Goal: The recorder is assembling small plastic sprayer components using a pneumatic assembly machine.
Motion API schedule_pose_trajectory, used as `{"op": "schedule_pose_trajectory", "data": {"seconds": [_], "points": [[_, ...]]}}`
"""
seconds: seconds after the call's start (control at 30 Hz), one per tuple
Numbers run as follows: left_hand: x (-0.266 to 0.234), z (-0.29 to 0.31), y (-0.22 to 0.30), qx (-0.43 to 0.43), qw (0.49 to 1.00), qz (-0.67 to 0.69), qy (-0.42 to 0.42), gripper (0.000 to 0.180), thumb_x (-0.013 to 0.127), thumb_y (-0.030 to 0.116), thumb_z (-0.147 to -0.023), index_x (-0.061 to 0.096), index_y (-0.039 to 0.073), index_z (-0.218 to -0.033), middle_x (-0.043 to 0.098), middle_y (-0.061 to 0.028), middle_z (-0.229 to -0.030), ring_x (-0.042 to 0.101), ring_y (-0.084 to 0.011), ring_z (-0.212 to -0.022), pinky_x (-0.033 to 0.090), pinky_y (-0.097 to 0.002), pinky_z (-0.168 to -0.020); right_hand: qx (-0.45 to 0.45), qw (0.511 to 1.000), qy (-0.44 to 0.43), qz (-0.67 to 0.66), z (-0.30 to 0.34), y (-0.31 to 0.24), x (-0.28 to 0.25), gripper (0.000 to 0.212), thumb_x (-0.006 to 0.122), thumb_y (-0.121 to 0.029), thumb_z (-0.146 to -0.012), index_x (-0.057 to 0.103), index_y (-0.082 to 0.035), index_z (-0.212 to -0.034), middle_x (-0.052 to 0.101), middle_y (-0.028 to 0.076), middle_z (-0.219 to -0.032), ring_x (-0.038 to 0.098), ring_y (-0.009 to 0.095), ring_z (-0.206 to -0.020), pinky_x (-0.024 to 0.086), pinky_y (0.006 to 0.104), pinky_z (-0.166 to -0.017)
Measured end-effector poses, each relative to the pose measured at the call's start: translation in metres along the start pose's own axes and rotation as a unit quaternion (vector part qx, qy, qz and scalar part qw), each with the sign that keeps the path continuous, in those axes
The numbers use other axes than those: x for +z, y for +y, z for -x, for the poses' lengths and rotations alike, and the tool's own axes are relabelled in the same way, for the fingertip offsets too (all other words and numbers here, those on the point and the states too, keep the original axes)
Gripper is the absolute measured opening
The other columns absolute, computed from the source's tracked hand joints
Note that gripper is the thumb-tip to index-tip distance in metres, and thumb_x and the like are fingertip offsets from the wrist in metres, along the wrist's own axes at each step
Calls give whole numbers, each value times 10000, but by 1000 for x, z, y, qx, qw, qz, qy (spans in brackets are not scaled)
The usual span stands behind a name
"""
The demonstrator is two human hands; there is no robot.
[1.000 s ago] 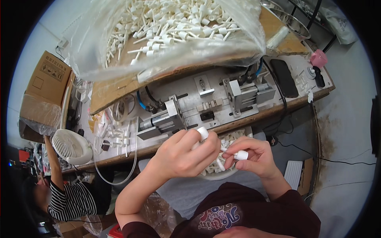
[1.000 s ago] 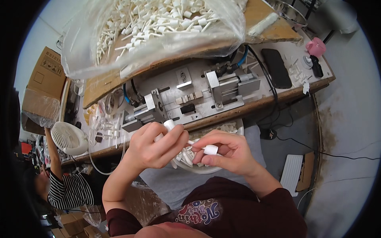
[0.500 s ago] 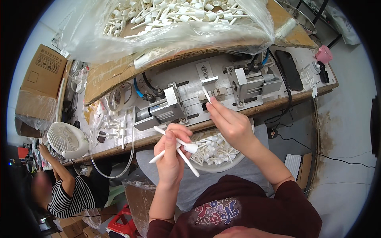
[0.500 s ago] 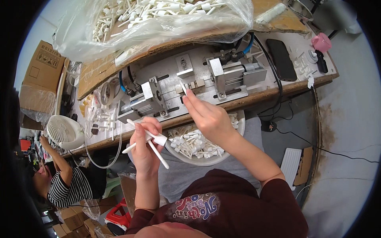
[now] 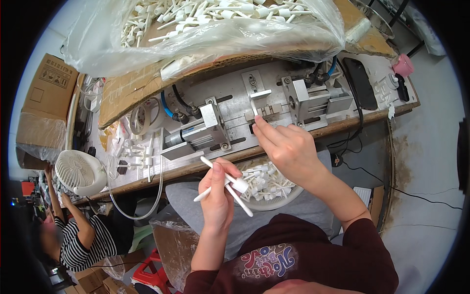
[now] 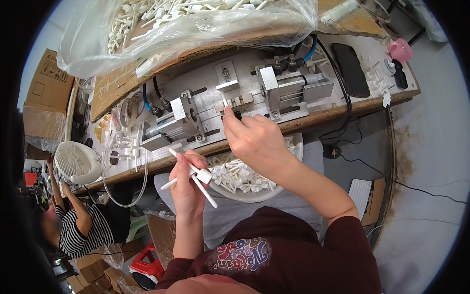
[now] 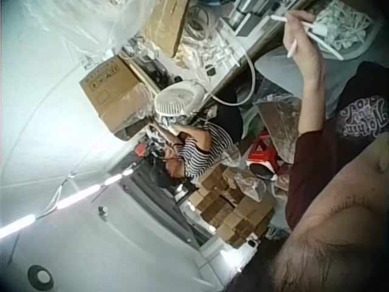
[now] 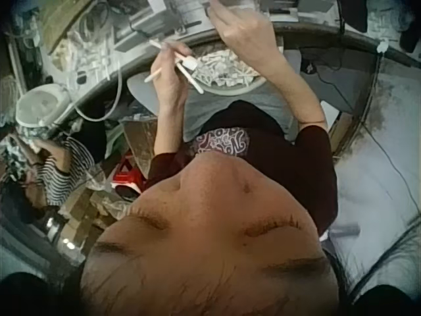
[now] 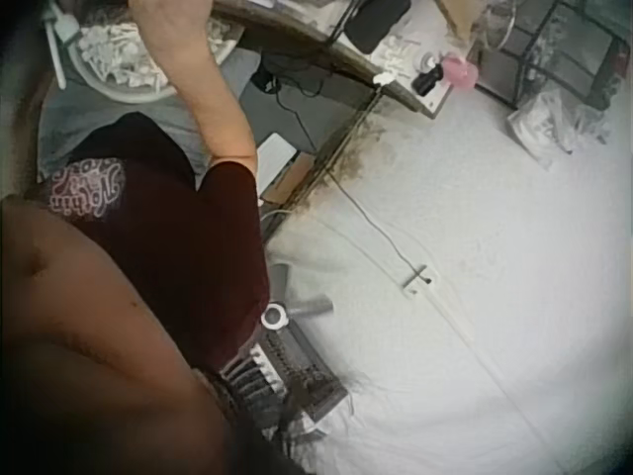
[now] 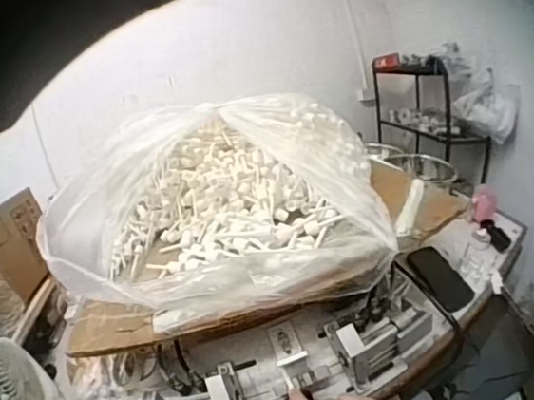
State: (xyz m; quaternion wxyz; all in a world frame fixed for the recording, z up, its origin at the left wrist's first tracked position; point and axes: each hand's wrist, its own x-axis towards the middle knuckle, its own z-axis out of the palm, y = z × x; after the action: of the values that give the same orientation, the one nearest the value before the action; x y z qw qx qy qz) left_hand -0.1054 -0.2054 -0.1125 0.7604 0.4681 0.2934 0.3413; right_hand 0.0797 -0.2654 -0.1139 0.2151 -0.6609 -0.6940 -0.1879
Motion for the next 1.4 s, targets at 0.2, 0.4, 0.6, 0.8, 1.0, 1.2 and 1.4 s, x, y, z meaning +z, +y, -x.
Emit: {"op": "schedule_pose_trajectory", "data": {"seconds": [0.2,0.4,0.6,0.8,1.0,1.2,1.4], "points": [[1,1,-3,-5,1000,10,2,441,430,361,-1076,621,8,-894,590,-33,-804,533,-59,-681,434,-200,-617,-1,1000,-2,6,-2,-1,4,293,658,-87,-717,721,24,-981,704,143,-1144,638,111,-641,484,255,-595],[-1,-1,-7,-4,1000,29,0,449,448,357,-1072,654,-20,-941,594,-33,-827,538,-65,-757,440,-209,-700,3,1000,-13,3,-3,-3,3,293,652,-82,-715,718,37,-975,702,154,-1146,649,119,-653,492,260,-603],[6,-3,-8,-12,999,42,20,428,468,339,-1069,668,-30,-982,595,-18,-826,532,-53,-752,442,-203,-698,0,1000,25,-9,-4,0,4,238,686,-102,-690,700,-9,-908,704,128,-1068,620,142,-618,493,261,-594],[4,-4,-21,4,995,95,15,392,489,322,-1065,666,-28,-1047,609,-15,-848,531,-60,-741,446,-212,-689,64,912,-11,-406,5,-17,-38,361,764,-112,-773,685,-61,-1122,687,63,-1028,685,242,-795,555,311,-674],[26,-1,-17,-65,997,46,7,424,467,337,-1070,641,-37,-1170,625,-22,-863,554,-64,-758,451,-206,-678,8,919,-35,-393,16,-20,-46,324,753,-74,-775,666,-37,-1086,652,81,-1042,684,251,-870,573,347,-701],[25,-7,-12,-54,993,90,45,507,365,415,-1087,619,-17,-1008,416,17,-677,372,-57,-561,343,-223,-484,74,923,33,-375,15,-6,-33,278,761,-26,-766,691,-21,-1034,659,92,-1040,676,250,-826,560,335,-700],[15,-5,-3,-46,984,172,28,487,303,467,-1088,422,102,-788,371,12,-679,323,-87,-566,280,-231,-485,39,982,31,-183,14,5,-9,239,676,-42,-768,664,7,-1002,682,124,-1078,694,242,-856,561,362,-735]]}}
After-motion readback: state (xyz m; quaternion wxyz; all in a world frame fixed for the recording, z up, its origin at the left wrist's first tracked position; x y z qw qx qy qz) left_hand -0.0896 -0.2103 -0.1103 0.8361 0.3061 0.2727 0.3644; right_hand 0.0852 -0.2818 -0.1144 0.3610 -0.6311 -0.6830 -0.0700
